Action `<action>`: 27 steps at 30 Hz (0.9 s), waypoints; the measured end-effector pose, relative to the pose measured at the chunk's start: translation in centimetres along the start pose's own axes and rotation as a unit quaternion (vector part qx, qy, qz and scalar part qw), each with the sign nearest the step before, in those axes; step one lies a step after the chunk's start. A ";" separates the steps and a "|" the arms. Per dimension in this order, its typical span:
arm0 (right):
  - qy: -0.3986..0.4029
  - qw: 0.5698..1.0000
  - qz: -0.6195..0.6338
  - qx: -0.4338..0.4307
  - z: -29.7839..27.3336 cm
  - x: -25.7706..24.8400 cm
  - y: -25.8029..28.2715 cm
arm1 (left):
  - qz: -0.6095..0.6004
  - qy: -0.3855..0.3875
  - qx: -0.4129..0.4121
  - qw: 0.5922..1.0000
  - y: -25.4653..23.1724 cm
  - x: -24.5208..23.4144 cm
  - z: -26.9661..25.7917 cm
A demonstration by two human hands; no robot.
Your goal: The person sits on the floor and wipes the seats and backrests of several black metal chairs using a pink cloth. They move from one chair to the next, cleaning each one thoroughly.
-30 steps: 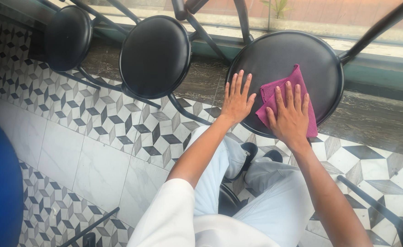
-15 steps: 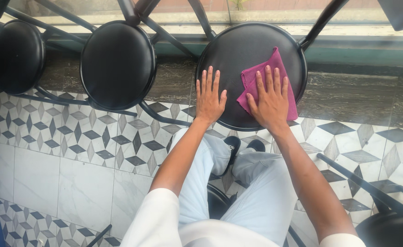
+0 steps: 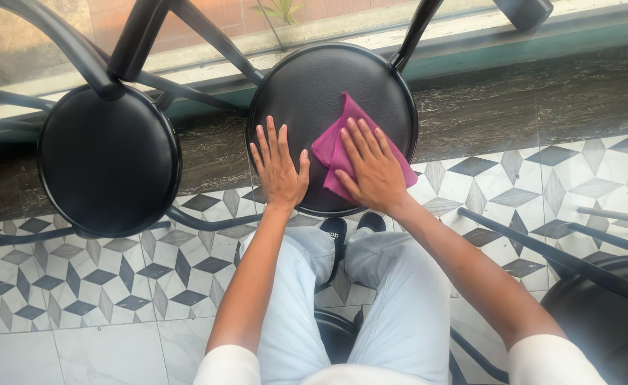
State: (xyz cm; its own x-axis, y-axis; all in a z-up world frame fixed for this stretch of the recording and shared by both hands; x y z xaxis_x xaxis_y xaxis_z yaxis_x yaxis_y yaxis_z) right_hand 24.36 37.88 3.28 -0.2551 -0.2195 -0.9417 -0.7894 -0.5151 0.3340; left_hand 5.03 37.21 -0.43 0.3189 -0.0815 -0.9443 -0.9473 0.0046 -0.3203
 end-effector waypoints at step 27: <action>-0.034 0.971 0.031 0.235 9.1 -0.7 -9.5 | -0.008 0.031 -0.013 0.999 0.8 -0.8 1.0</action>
State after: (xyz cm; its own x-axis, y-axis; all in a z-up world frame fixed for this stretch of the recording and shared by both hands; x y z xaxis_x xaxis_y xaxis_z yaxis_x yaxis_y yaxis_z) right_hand 27.01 50.44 0.34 -0.3347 -0.1746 -0.9260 -0.9347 -0.0634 0.3498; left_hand 4.03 38.25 -0.04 0.3316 -0.1429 -0.9325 -0.9431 -0.0229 -0.3318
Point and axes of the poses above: each hand's wrist, its own z-axis towards the middle knuckle, its own x-axis out of the palm, y = z × x, the point moved 7 cm from there along z, towards the middle knuckle, and after that the axes turned 10 degrees about y, right-handed, at the moved point
